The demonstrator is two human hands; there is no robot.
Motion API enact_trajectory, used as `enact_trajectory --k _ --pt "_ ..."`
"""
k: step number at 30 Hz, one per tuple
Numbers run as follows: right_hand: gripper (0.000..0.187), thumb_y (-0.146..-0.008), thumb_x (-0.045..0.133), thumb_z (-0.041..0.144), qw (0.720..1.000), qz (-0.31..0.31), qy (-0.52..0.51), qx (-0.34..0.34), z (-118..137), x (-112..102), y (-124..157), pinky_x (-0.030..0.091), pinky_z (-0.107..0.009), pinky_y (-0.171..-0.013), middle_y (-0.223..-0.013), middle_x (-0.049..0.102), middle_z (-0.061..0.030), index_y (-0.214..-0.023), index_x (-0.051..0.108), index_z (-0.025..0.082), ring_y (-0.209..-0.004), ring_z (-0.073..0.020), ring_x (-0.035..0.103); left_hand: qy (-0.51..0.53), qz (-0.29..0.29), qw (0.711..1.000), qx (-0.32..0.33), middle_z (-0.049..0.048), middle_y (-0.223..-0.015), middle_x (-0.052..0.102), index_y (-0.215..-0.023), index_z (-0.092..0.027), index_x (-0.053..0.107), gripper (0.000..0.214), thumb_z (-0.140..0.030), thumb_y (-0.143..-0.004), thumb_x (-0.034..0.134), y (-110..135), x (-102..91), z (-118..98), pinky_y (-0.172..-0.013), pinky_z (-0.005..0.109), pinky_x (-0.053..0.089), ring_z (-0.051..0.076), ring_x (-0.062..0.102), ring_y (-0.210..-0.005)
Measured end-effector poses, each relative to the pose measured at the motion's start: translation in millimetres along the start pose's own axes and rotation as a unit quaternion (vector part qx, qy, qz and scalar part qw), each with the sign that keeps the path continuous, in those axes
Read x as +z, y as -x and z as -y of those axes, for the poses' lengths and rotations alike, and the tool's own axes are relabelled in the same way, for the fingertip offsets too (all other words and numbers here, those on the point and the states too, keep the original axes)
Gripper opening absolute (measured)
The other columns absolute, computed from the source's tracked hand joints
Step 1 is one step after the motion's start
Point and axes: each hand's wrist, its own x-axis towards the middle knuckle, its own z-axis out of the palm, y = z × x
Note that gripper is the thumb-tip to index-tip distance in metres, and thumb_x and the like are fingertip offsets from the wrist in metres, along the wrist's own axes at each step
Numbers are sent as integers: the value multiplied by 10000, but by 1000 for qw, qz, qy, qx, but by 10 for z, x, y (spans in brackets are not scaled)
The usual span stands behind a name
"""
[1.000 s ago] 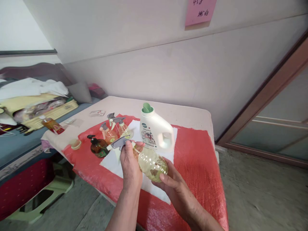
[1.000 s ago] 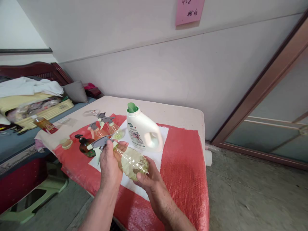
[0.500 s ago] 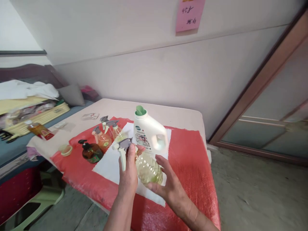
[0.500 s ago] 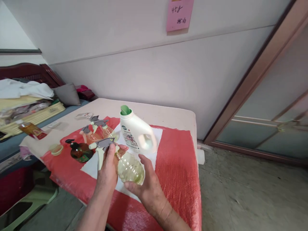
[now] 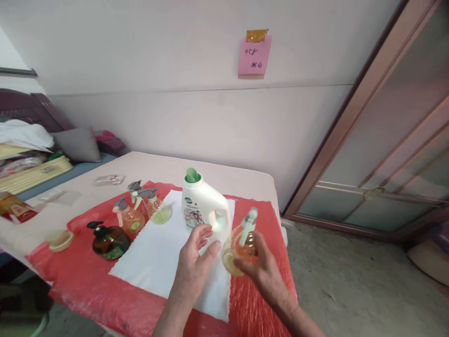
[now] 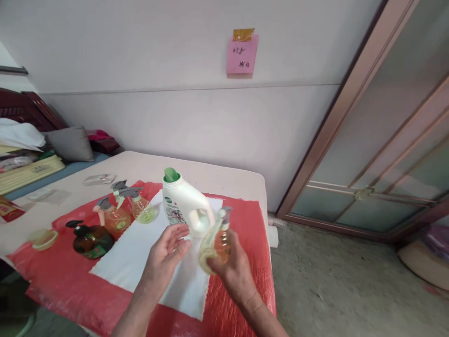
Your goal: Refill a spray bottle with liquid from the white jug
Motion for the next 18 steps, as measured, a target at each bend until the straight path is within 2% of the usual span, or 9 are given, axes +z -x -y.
enact_trajectory --k 3,7,11,15,18 --pt "548 -724 697 382 993 -97 59 23 -205 -165 -416 492 -367 -797 -1037 660 -34 -1206 476 245 -919 -236 626 33 -78 996 -20 113 -1047 684 -937 -186 662 326 -443 -744 719 -73 -118 -34 -881 342 465 249 631 -1011" --pt "675 -698 745 345 981 -153 121 21 -545 -231 -1172 463 -453 -905 -1154 615 -95 -1280 433 203 -1033 -284 595 66 -139 988 -28 90 -923 704 -860 -172 669 347 -481 -714 731 -129 -243 -92 -804 312 480 220 650 -882" --pt "452 -873 603 376 971 -173 166 15 -815 -144 -1759 465 -497 -939 -1261 555 -96 -1272 496 190 -1098 -250 566 67 -135 988 -34 87 -888 709 -826 -167 671 338 -488 -730 713 -156 -312 -85 -761 303 479 215 654 -837" --pt "444 -893 575 391 966 -173 192 2 -997 -47 -2004 466 -506 -947 -1304 530 -97 -1283 496 196 -1135 -257 548 69 -122 989 -37 70 -826 698 -815 -169 663 318 -478 -747 697 -181 -345 -59 -748 298 473 201 649 -786" --pt "593 -843 621 439 967 -168 192 -4 -993 -43 -2008 434 -520 -976 -1335 507 -123 -1347 424 198 -1176 -288 522 71 -117 990 -36 60 -796 682 -815 -169 657 291 -454 -765 679 -180 -346 -62 -732 295 465 195 635 -764"
